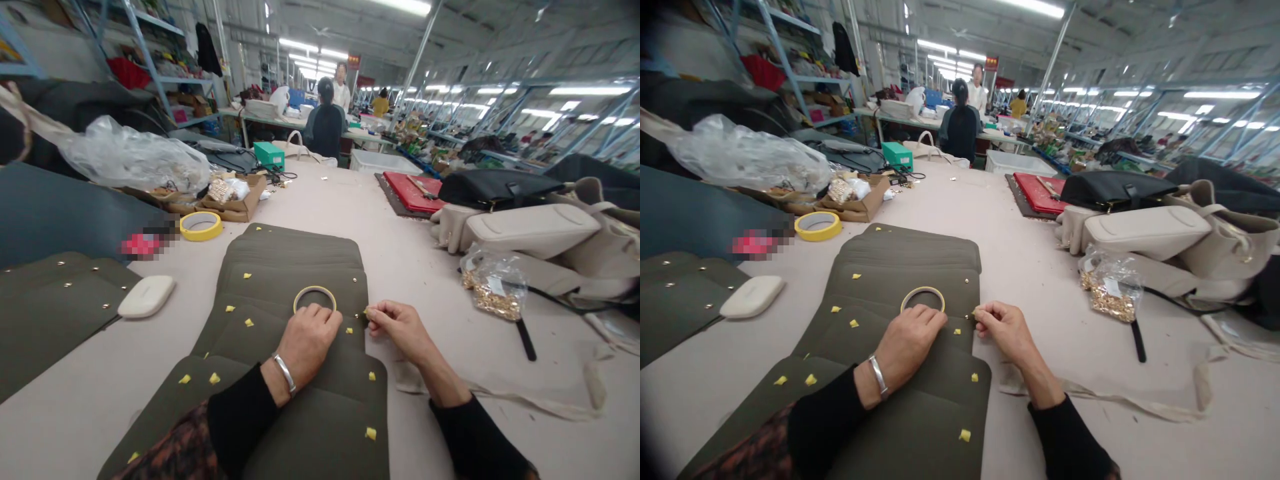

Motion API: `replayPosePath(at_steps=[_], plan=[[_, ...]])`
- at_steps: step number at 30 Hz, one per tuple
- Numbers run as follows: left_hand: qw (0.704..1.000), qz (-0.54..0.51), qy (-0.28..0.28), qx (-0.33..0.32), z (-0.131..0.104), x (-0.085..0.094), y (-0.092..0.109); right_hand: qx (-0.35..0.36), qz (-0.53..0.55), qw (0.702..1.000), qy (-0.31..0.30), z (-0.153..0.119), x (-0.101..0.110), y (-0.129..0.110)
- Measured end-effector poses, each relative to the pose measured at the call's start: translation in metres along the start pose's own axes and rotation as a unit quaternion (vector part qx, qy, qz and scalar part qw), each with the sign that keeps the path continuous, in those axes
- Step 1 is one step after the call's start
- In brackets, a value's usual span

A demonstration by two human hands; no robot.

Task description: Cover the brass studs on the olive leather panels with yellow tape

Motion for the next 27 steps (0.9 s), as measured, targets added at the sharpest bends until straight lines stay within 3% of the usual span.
replayPosePath(at_steps=[5, 9, 15, 19, 22, 27], plan=[[0.999, -0.026, -0.013, 0.024, 0.003, -0.017, -0.009, 0.002, -0.063, 0.998, -0.026, 0.006, -0.006, 0.017], [0.998, -0.049, -0.027, 0.026, 0.004, -0.020, -0.008, 0.027, -0.134, 0.989, -0.049, 0.005, -0.011, 0.013], [0.997, -0.055, -0.035, 0.031, 0.002, -0.025, -0.008, 0.158, -0.324, 0.931, -0.063, -0.006, -0.032, -0.017], [0.997, -0.055, -0.046, 0.038, 0.003, -0.029, -0.010, 0.210, -0.389, 0.895, -0.058, -0.009, -0.043, -0.020], [0.996, -0.054, -0.053, 0.042, 0.004, -0.031, -0.012, 0.205, -0.415, 0.885, -0.043, -0.004, -0.042, -0.015], [0.996, -0.062, -0.046, 0.047, 0.003, -0.029, -0.014, 0.165, -0.391, 0.906, 0.006, -0.001, -0.020, -0.021]])
Point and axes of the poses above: each hand's wrist, its own z-axis towards the middle knuckle, its own x-axis out of the back of the hand, y = z × x, the point moved 10 cm from there along z, towards the middle knuckle, and after that the axes turned 14 degrees about z, right-handed, at the moved point
